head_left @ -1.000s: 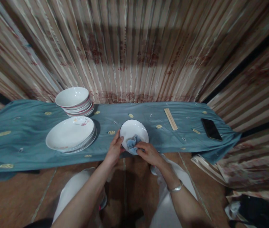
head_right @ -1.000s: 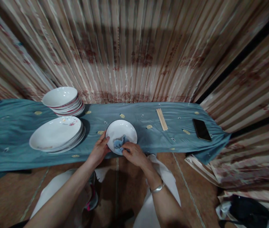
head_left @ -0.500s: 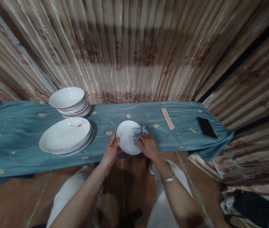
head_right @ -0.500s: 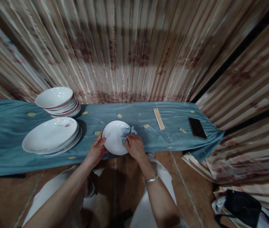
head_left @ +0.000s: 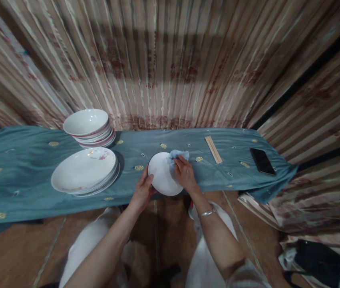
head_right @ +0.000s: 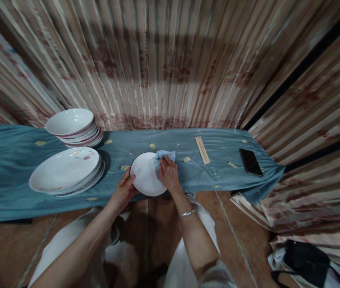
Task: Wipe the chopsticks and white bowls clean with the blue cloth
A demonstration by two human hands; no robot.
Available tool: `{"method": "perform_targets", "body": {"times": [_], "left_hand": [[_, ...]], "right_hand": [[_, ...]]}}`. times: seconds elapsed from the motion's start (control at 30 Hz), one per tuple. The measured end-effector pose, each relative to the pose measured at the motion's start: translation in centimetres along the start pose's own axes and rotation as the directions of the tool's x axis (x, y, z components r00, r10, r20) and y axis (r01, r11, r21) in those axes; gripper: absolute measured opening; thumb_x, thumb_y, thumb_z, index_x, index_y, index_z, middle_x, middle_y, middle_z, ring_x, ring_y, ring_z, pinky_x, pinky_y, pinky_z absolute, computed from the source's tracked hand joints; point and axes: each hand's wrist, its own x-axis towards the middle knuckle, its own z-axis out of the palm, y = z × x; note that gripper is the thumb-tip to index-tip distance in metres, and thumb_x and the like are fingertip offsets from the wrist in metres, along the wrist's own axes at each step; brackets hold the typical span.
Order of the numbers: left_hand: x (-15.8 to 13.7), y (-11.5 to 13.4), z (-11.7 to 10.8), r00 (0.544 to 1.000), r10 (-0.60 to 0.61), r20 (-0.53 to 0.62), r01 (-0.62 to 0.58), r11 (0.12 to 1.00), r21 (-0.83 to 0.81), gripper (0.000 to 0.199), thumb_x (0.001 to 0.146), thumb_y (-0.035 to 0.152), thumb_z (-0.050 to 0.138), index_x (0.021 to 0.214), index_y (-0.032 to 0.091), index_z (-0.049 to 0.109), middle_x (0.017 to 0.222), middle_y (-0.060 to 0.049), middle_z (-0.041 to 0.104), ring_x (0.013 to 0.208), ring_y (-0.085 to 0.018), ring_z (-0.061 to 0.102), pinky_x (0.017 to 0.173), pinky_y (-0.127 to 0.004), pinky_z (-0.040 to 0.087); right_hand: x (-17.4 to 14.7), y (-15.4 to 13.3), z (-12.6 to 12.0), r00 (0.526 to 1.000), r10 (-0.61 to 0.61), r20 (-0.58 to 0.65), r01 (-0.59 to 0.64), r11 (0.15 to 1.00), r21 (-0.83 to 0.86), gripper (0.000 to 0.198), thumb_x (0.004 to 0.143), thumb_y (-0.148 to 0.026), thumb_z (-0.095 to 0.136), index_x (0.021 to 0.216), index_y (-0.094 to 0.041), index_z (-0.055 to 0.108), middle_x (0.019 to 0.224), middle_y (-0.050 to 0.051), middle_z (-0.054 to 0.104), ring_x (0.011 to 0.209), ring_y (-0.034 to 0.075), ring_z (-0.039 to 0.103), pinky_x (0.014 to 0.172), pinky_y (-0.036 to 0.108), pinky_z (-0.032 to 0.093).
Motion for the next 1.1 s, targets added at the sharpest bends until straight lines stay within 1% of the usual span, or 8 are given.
{"method": "perform_targets", "body": {"times": [0.17, 0.33, 0.43, 0.57, 0.7, 0.83, 1.0, 1.1], "left_hand": [[-0.2, 0.0, 0.0, 1.0, -0.001, 0.007, 0.001, 1.0, 0.002, 0.066, 0.071, 0.028, 0.07, 0.134, 0.028, 0.049, 0.133, -0.008, 0.055, 0.094, -0.02, 0.064, 0.066, -0.027, 0.055], [-0.2, -0.2, -0.2, 0.999, 0.004, 0.038, -0.004, 1.0, 0.014, 0.069, 0.072, 0.03, 0.07, 0.136, 0.03, 0.046, 0.131, -0.008, 0.057, 0.087, -0.019, 0.065, 0.062, -0.026, 0.055], [-0.1, -0.2, -0.4, 0.999, 0.008, 0.044, -0.008, 1.0, 0.004, 0.069, 0.071, 0.029, 0.069, 0.136, 0.029, 0.046, 0.13, -0.008, 0.057, 0.083, -0.018, 0.065, 0.062, -0.028, 0.055], [0.0, -0.1, -0.6, 0.999, 0.008, 0.049, -0.007, 1.0, -0.018, 0.067, 0.071, 0.029, 0.07, 0.134, 0.029, 0.049, 0.128, -0.007, 0.059, 0.083, -0.018, 0.065, 0.063, -0.029, 0.056], [0.3, -0.3, -0.9, 1.0, -0.009, 0.023, 0.009, 1.0, -0.01, 0.066, 0.072, 0.029, 0.07, 0.135, 0.027, 0.048, 0.126, -0.008, 0.06, 0.083, -0.018, 0.064, 0.063, -0.029, 0.056], [0.6, -0.4, -1.0, 1.0, -0.014, 0.0, 0.014, 1.0, -0.014, 0.065, 0.074, 0.03, 0.069, 0.135, 0.027, 0.047, 0.127, -0.008, 0.059, 0.089, -0.019, 0.064, 0.065, -0.03, 0.057], [0.4, 0.2, -0.8, 0.999, -0.025, 0.041, 0.027, 0.999, -0.028, 0.06, 0.078, 0.041, 0.064, 0.133, 0.023, 0.048, 0.114, -0.009, 0.065, 0.084, -0.019, 0.066, 0.063, -0.03, 0.056], [0.4, 0.4, -0.6, 0.998, -0.016, 0.062, 0.018, 0.999, -0.044, 0.057, 0.078, 0.047, 0.062, 0.129, 0.022, 0.053, 0.112, -0.009, 0.066, 0.087, -0.02, 0.066, 0.067, -0.03, 0.055]], "right_hand": [[1.5, -0.9, 1.0, 0.999, -0.037, -0.034, 0.04, 0.993, 0.109, 0.035, 0.089, -0.018, 0.041, 0.118, -0.017, 0.06, 0.134, 0.012, 0.052, 0.127, 0.022, 0.045, 0.11, 0.04, 0.031], [2.4, -2.6, 2.0, 0.994, -0.106, -0.037, 0.111, 0.97, 0.215, 0.035, 0.09, -0.02, 0.038, 0.117, -0.015, 0.061, 0.134, 0.013, 0.053, 0.126, 0.021, 0.047, 0.109, 0.039, 0.032], [2.4, -3.7, 2.2, 0.988, -0.148, -0.033, 0.151, 0.949, 0.278, 0.034, 0.091, -0.022, 0.038, 0.116, -0.018, 0.061, 0.133, 0.011, 0.054, 0.125, 0.019, 0.047, 0.108, 0.037, 0.033], [2.1, -4.9, 2.2, 0.983, -0.185, -0.017, 0.178, 0.915, 0.362, 0.032, 0.092, -0.023, 0.039, 0.115, -0.022, 0.061, 0.132, 0.008, 0.055, 0.125, 0.017, 0.047, 0.109, 0.036, 0.033], [1.5, -6.0, 2.0, 0.977, -0.211, 0.023, 0.181, 0.887, 0.425, 0.031, 0.092, -0.024, 0.041, 0.115, -0.021, 0.061, 0.134, 0.009, 0.053, 0.126, 0.017, 0.047, 0.108, 0.036, 0.034], [0.5, -6.7, 1.7, 0.968, -0.24, 0.07, 0.179, 0.861, 0.476, 0.031, 0.092, -0.026, 0.042, 0.117, -0.023, 0.06, 0.133, 0.007, 0.054, 0.126, 0.017, 0.047, 0.109, 0.035, 0.035], [-0.6, -7.1, 0.9, 0.952, -0.266, 0.15, 0.154, 0.842, 0.517, 0.029, 0.092, -0.027, 0.044, 0.115, -0.023, 0.062, 0.128, 0.008, 0.058, 0.121, 0.017, 0.052, 0.106, 0.034, 0.038], [-1.3, -7.4, -0.1, 0.935, -0.29, 0.204, 0.147, 0.841, 0.521, 0.027, 0.089, -0.03, 0.052, 0.113, -0.022, 0.062, 0.122, 0.008, 0.062, 0.115, 0.018, 0.056, 0.101, 0.034, 0.041]]}}
